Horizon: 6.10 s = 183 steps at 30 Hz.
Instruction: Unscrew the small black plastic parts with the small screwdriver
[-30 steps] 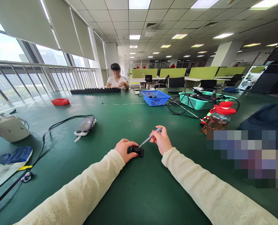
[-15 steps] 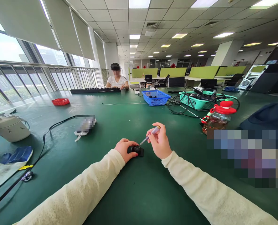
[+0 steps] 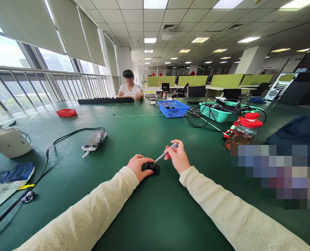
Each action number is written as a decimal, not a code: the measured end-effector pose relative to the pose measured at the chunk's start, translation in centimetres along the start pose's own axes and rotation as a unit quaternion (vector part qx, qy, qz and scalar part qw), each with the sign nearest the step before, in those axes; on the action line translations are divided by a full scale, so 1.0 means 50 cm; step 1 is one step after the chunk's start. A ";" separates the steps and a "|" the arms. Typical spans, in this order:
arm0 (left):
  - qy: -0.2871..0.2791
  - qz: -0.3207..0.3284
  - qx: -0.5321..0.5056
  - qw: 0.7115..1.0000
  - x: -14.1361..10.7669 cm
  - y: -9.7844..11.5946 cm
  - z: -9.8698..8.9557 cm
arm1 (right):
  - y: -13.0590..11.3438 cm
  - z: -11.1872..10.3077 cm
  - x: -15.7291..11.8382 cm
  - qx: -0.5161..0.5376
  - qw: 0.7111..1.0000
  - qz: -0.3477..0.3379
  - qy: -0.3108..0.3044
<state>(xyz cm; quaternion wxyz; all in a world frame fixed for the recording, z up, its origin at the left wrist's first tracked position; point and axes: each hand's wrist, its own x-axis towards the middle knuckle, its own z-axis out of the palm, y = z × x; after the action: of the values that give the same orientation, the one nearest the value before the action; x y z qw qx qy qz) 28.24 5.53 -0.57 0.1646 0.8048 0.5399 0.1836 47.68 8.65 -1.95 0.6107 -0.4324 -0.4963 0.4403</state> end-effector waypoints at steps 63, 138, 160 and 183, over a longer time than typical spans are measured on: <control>0.003 0.007 0.020 1.000 -0.001 0.002 0.000 | -0.036 0.001 -0.015 0.020 1.000 -0.021 -0.002; 0.035 0.079 0.021 0.996 -0.002 -0.010 0.011 | -0.055 0.010 -0.058 -0.211 0.901 -0.343 -0.161; 0.016 0.049 0.021 0.998 0.003 -0.010 0.010 | -0.041 0.004 -0.041 -0.177 0.946 -0.259 -0.082; 0.021 0.073 0.034 0.997 0.002 -0.012 0.007 | -0.061 0.007 -0.057 -0.178 0.924 -0.335 -0.053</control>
<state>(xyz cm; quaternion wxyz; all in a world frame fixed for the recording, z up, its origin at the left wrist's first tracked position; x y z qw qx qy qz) 27.98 5.83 -1.15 0.1115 0.8431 0.4891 0.1938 47.31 5.20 0.38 0.6083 -0.3185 -0.7139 0.1370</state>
